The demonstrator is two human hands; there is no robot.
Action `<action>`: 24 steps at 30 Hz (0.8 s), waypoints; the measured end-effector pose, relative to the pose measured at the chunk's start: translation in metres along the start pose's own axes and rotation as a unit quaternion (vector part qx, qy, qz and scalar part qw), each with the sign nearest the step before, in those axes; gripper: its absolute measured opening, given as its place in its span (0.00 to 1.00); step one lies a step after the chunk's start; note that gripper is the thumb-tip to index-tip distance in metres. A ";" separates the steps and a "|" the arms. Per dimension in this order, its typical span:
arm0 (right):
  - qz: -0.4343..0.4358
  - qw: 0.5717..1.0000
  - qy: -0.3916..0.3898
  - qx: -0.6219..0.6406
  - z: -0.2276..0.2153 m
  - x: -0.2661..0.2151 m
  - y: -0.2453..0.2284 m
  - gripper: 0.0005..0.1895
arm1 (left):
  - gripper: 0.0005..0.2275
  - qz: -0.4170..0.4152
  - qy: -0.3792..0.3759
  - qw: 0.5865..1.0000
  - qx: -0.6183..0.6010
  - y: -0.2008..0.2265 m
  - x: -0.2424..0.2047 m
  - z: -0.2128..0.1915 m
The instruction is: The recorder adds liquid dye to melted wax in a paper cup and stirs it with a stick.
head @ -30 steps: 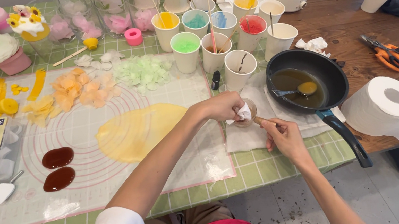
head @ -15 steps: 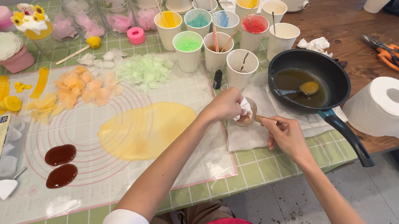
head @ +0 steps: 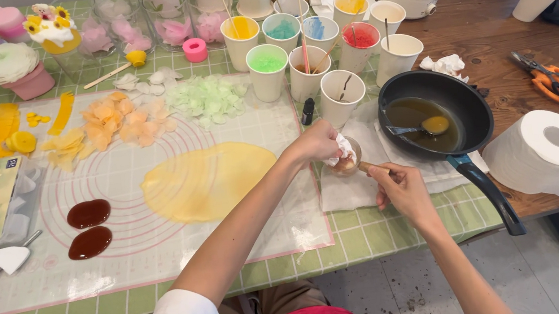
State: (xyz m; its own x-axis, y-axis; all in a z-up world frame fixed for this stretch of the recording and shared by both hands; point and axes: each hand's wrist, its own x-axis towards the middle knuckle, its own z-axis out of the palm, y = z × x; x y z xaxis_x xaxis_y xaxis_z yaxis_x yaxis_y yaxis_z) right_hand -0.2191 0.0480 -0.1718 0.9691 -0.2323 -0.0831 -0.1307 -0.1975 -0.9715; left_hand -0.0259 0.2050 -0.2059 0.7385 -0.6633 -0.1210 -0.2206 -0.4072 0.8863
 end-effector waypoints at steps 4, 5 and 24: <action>0.000 1.000 -0.006 0.003 0.000 -0.002 -0.004 0.16 | 0.06 -0.020 -0.001 1.000 -0.014 0.001 0.000 -0.002; -0.001 1.000 -0.007 0.004 0.000 -0.002 -0.005 0.16 | 0.05 -0.028 -0.005 0.999 -0.030 0.003 -0.002 -0.003; -0.081 0.994 0.054 -0.053 -0.003 -0.035 -0.042 0.23 | 0.15 0.068 -0.080 0.775 -0.624 0.040 -0.130 -0.022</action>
State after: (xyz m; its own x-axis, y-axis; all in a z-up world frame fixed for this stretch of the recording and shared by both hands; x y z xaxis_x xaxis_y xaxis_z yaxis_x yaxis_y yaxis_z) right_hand -0.2483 0.0616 -0.1278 0.9520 -0.2884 0.1030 -0.0009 -0.3390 -0.9408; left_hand -0.1169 0.2888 -0.1450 0.6514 -0.7573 0.0466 0.5715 0.5301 0.6263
